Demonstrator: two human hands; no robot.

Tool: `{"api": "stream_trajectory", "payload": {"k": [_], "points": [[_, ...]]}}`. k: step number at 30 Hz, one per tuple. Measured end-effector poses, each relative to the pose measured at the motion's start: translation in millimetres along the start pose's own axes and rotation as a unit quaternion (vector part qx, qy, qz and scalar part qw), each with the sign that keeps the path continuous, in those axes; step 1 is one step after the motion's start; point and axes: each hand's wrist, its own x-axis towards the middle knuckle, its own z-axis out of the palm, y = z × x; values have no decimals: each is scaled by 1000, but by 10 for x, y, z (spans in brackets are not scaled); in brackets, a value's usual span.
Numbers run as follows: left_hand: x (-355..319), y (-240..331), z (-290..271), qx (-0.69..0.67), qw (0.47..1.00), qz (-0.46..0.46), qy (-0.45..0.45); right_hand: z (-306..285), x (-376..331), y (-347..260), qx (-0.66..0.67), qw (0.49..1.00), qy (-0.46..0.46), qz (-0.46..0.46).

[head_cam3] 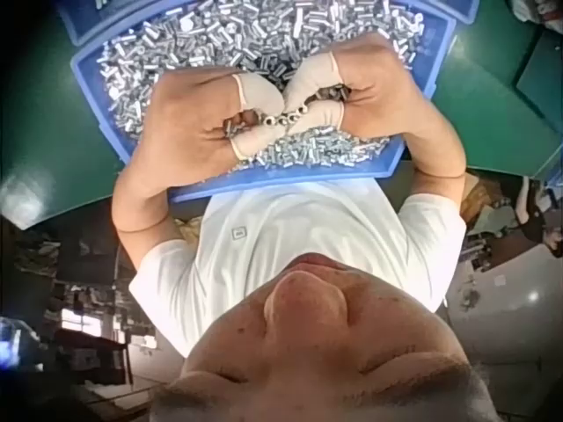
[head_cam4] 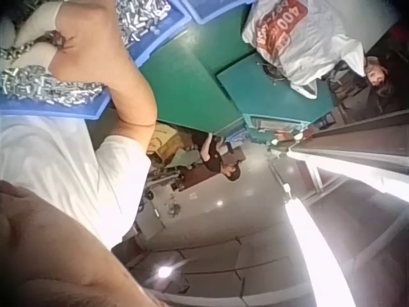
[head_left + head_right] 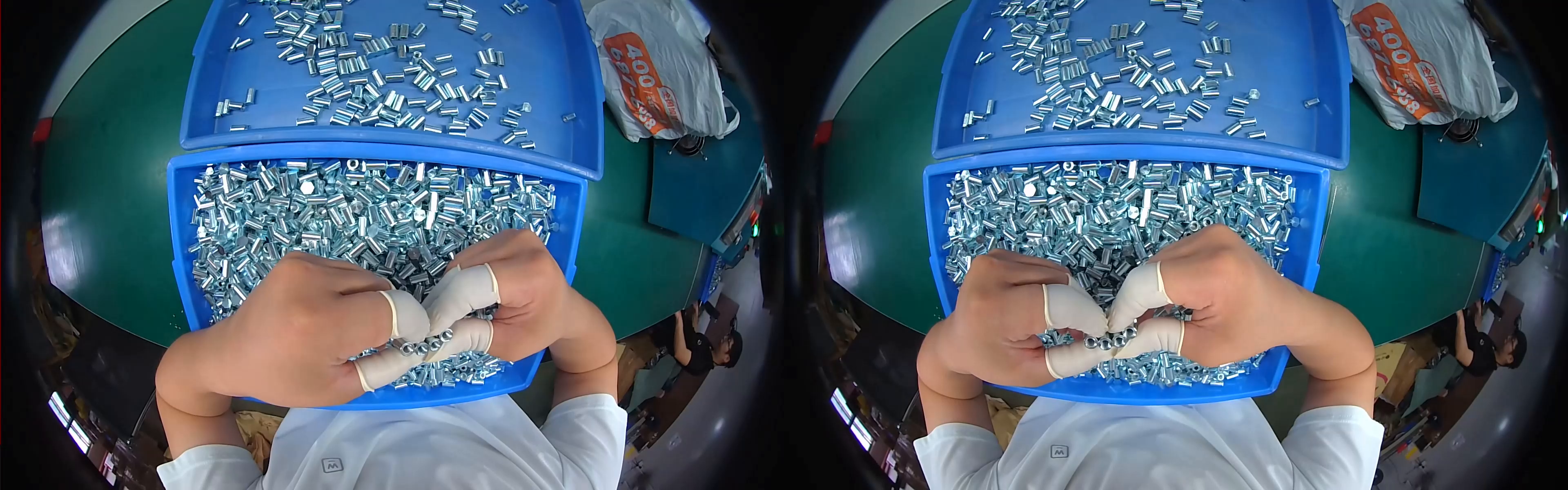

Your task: The worker is inspecting small metal electrical connectors in a blue bin, using their hands and occasionally a pair of tweezers.

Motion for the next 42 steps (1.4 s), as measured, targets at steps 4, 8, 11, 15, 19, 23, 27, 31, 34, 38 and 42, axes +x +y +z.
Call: {"api": "stream_trajectory", "payload": {"k": [4,8,11,15,19,23,27,31,34,38,42], "points": [[-11,1,-3,26,1000,10,-3,16,-5,15,13,1000,13,-4],[-3,6,-13,33,999,15,-7,6,-5,10,-4,1000,-2,-1],[-14,11,-6,2,1000,-7,-14,14,3,2,-6,1000,-5,-4],[-10,14,-21,-35,998,-37,-35,11,13,-20,-16,1000,-12,-8],[-6,7,-12,-29,998,-34,-41,6,19,-36,-15,1000,-18,-9],[-6,-17,-24,0,998,-11,-67,18,16,-34,-15,999,-33,1],[4,-8,-28,6,998,1,-65,21,14,-49,-23,999,-36,2],[4,5,-21,-30,997,-10,-65,21,5,18,-18,999,-30,-28],[2,14,-18,-36,997,-22,-66,23,3,15,-19,999,-32,-29],[-8,14,-19,-22,998,-21,-50,40,2,23,-17,999,-29,-42],[-2,-3,-32,-8,998,-7,-69,26,-9,76,3,997,-32,-75]]}}
